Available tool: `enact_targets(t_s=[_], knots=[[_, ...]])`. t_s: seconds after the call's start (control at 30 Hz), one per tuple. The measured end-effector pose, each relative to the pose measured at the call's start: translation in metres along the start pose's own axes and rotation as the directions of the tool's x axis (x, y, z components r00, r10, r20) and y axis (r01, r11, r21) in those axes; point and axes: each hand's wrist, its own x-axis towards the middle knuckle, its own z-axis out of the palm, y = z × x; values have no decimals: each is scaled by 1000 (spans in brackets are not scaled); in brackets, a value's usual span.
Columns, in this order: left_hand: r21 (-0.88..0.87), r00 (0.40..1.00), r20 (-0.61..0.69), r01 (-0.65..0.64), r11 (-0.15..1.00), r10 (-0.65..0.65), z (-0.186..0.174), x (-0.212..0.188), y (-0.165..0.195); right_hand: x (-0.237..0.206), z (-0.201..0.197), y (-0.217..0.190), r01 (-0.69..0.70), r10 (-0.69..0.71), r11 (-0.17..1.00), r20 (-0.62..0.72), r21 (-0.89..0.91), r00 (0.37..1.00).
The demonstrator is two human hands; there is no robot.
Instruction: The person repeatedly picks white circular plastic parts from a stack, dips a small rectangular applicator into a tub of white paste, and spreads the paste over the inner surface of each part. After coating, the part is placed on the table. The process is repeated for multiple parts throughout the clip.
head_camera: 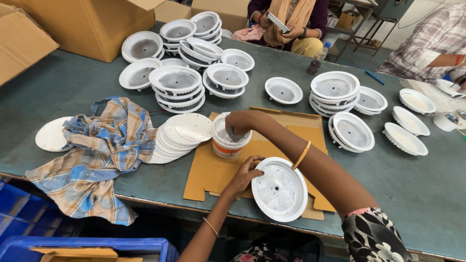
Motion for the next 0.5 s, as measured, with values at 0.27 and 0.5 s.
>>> enact_targets(t_s=[0.27, 0.5], knots=[[5, 999, 6, 33, 999, -33, 3, -5, 7, 14, -21, 11, 60, -77, 994, 198, 88, 977], [38, 1000, 19, 22, 999, -23, 2, -1, 3, -6, -30, 19, 89, -85, 967, -27, 240, 996]])
